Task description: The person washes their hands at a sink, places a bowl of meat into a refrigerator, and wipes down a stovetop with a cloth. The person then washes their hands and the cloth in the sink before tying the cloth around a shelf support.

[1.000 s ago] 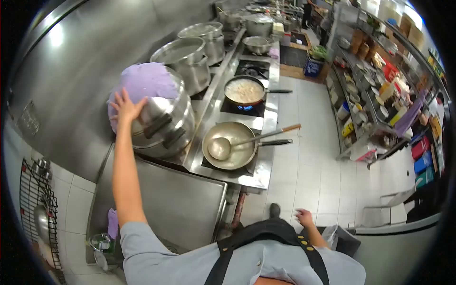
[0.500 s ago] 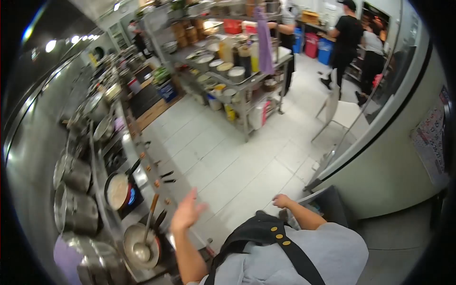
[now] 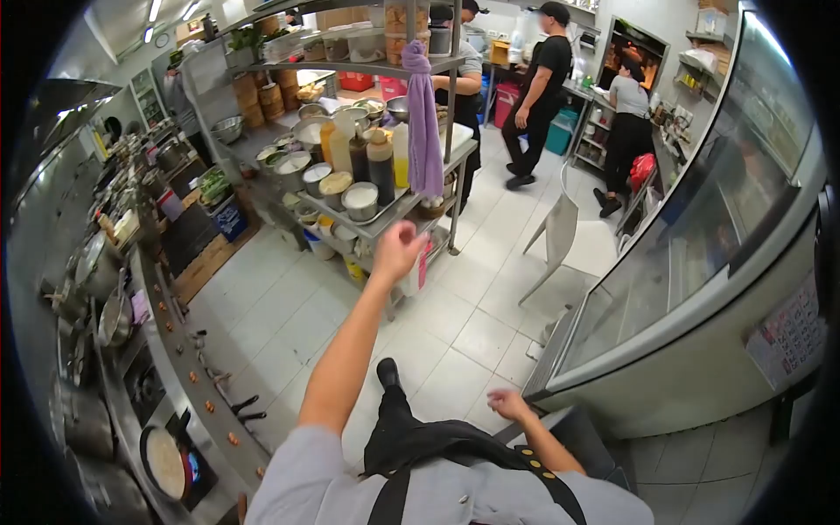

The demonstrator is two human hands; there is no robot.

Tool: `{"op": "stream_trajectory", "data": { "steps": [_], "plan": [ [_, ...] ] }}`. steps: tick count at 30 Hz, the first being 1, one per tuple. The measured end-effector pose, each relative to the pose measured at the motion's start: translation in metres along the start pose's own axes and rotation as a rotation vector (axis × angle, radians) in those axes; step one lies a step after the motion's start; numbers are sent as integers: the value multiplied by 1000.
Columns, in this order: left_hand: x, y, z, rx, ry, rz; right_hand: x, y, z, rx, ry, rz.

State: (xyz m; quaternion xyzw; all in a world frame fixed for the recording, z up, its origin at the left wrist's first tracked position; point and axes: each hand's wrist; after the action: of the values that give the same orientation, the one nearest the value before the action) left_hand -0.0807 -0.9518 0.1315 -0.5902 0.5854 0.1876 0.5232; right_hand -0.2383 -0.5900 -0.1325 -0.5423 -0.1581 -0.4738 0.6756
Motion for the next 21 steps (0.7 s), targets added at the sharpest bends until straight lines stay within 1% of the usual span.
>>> {"op": "stream_trajectory", "data": {
  "steps": [1,3,5,6,7,9,10,11,12,13,14,15,16,17,18,19,20,21],
  "plan": [
    [2,10,-41,-26,-40,-43,-8,5,2,-27,44,39],
    [29,35,-128,-208,102,-98,-37,15,2,-31,226,23],
    [35,50,-213,-325,123,-68,-52,20,14,-219,310,14],
    [46,61,-258,-463,233,-78,-82,31,19,-281,382,-170],
    [40,63,-287,-457,177,-74,-102,37,21,-334,455,-354],
    [19,75,-332,-435,60,-68,-38,20,32,-457,613,-470],
    [21,94,-351,-424,55,-201,-30,19,33,-492,621,-566],
    [12,104,-362,-190,-1,-70,-24,22,35,-526,630,-666],
    [4,122,-364,-184,44,35,-3,20,33,-561,633,-767],
    [1,133,-363,-177,95,136,17,16,16,-577,593,-674],
    [41,161,-369,-282,204,148,72,-2,-9,-588,562,-578],
    [50,144,-370,-119,54,165,108,-15,-8,-581,557,-460],
    [54,143,-376,-132,68,159,100,-29,-40,-538,581,-515],
    [60,137,-384,-151,94,132,75,-54,-88,-670,131,-26],
    [71,136,-372,-155,104,94,136,-109,-136,-600,297,110],
    [68,138,-364,-158,127,65,181,-150,-189,-731,168,-126],
    [59,141,-364,-166,167,49,254,-194,-232,-836,-50,-86],
    [53,142,-362,-198,195,170,317,-228,-273,-938,-280,-103]
  ]
}}
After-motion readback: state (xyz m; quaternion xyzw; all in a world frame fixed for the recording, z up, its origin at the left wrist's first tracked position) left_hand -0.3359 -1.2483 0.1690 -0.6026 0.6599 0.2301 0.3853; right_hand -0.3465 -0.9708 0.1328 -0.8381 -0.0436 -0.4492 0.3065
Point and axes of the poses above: each hand's wrist, its own z-axis away from the middle knuckle, its own y-axis out of the palm, x = y × z, and after that the axes turned 1 degree about -z, right-handed
